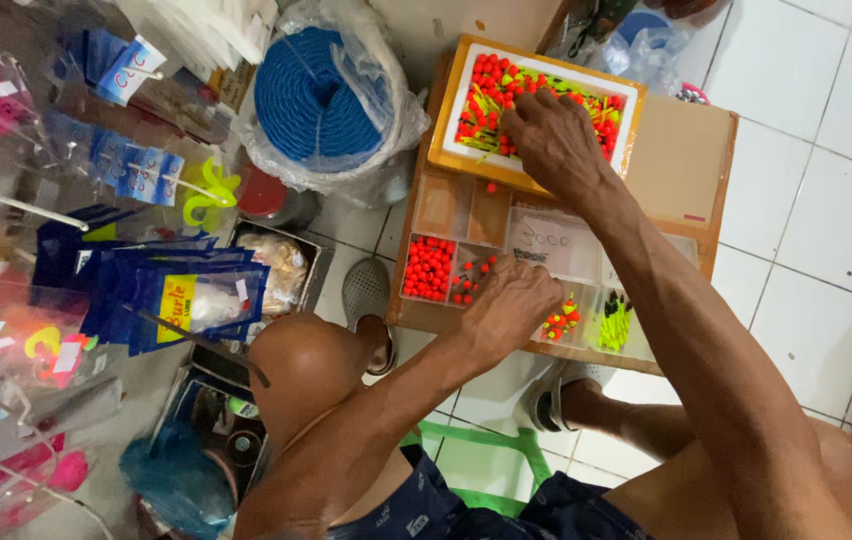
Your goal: The person assembles small fishing lures by hand, picking red and yellow foam balls and green stems from compartmentalized trays and inserting the stems into the balls. The completed lures are placed into a larger tray above the work area.
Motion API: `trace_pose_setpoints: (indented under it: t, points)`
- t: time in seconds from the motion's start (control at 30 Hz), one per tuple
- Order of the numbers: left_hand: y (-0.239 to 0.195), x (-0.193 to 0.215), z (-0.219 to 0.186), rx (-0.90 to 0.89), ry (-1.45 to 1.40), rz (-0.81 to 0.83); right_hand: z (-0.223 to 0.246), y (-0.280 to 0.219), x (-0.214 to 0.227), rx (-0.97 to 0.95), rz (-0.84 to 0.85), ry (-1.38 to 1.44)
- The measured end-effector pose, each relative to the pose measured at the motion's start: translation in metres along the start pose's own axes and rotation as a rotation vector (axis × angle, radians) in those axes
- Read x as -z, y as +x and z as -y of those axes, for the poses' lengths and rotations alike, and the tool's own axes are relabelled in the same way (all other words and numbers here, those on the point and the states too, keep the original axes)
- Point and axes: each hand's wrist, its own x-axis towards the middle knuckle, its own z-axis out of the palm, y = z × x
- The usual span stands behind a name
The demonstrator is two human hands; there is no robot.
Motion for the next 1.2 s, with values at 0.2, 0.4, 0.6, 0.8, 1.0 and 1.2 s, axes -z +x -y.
trace_pose_setpoints:
  t: [0.2, 0.4, 0.6, 0.8, 1.0, 1.2]
  points:
    - [-0.008, -0.027, -0.019, 0.038, 0.04, -0.185, 0.025, -0.022, 0.023, 0.063, -0.105, 0.22]
    - [0.002, -0.065, -0.023, -0.015, 0.045, -0.213, 0.041, -0.043, 0.029, 0.042, -0.114, 0.195]
    - [-0.002, -0.059, -0.036, 0.069, 0.229, -0.367, 0.043, -0.045, 0.017, 0.158, 0.021, 0.133]
    - [-0.005, -0.045, -0.027, -0.003, 0.157, -0.28, 0.049, -0.041, -0.004, 0.174, 0.03, 0.016]
    - [-0.004, -0.04, -0.023, -0.006, 0.028, -0.236, 0.048, -0.04, -0.001, 0.199, 0.048, -0.013]
    - [-0.007, -0.004, 0.021, 0.045, -0.11, -0.061, 0.034, -0.062, 0.041, -0.009, 0.083, 0.288]
